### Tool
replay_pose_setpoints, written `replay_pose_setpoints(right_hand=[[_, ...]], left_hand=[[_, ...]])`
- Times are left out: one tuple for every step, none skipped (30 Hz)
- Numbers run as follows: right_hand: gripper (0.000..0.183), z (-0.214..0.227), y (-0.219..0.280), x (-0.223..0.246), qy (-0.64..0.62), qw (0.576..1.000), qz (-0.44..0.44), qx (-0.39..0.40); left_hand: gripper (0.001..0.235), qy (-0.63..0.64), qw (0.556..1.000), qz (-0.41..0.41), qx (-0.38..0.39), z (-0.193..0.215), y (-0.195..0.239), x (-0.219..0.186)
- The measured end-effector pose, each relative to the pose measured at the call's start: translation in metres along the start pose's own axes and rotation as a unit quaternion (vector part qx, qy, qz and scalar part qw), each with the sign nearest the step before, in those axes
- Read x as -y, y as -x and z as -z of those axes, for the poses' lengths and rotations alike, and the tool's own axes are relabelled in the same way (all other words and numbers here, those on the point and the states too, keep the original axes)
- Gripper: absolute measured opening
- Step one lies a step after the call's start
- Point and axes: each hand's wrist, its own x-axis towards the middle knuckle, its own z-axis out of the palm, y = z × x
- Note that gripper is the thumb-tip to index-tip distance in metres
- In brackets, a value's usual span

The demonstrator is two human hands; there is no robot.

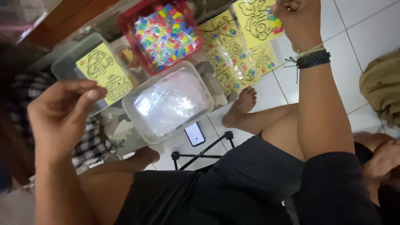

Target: The person sits on the floor and packs small colorful plastic blocks into clear plastic bags. They place a yellow paper with a cartoon drawing into each bag, seal it, and set it aside. The person repeats this process with different cartoon drawings and blocks.

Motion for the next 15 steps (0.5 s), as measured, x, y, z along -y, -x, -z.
replay_pose_setpoints(right_hand=[[0.022,0.008,0.0,-0.012,0.0,1.0,-0.003,-0.006],[0.024,0.014,0.0,-0.024,0.03,0.999,-0.003,-0.01],[0.028,0.02,-0.001,-0.035,0.06,0.998,-0.004,-0.014],[0.028,0.026,-0.003,-0.055,0.06,0.998,-0.006,-0.017],[0.023,0.031,-0.005,-0.074,0.095,0.995,-0.001,-0.036],[0.018,0.037,-0.009,-0.093,0.13,0.99,0.003,-0.053],[0.018,0.041,-0.012,-0.111,0.131,0.99,0.002,-0.055],[0.014,0.046,-0.015,-0.13,0.199,0.978,-0.018,-0.059],[0.01,0.051,-0.019,-0.148,0.267,0.961,-0.039,-0.063],[0.01,0.055,-0.02,-0.167,0.266,0.961,-0.038,-0.063],[0.009,0.059,-0.021,-0.185,0.291,0.955,-0.048,-0.041],[0.012,0.062,-0.018,-0.205,0.315,0.947,-0.059,-0.017],[0.012,0.058,-0.017,-0.195,0.315,0.947,-0.06,-0.015],[0.007,0.054,-0.011,-0.185,0.305,0.94,-0.151,0.023],[0.014,0.051,-0.006,-0.177,0.293,0.923,-0.24,0.063]], left_hand=[[0.009,0.0,1.0,-0.003,0.006,0.0,-0.001,0.001],[0.01,-0.008,1.0,-0.018,0.004,0.001,-0.001,0.002],[0.012,-0.016,0.999,-0.033,0.002,0.002,-0.001,0.003],[0.012,-0.016,0.999,-0.035,0.005,0.002,-0.001,0.004],[0.011,-0.011,1.0,-0.005,-0.005,0.003,-0.002,0.005],[0.01,-0.005,1.0,0.025,-0.016,0.003,-0.003,0.006],[0.01,-0.005,1.0,0.024,-0.014,0.003,-0.004,0.007],[0.011,-0.009,1.0,0.026,-0.011,0.003,-0.004,0.008],[0.011,-0.012,0.999,0.029,-0.008,0.003,-0.005,0.01],[0.011,-0.013,0.999,0.029,-0.009,0.002,-0.007,0.008],[0.011,-0.026,0.999,0.039,-0.006,0.0,-0.009,0.007],[0.011,-0.04,0.998,0.052,-0.003,-0.001,-0.01,0.006],[0.011,-0.04,0.998,0.054,-0.002,-0.002,-0.012,0.004],[0.011,-0.053,0.997,0.05,0.004,-0.003,-0.013,0.002],[0.01,-0.066,0.997,0.047,0.011,-0.005,-0.014,0.0]])
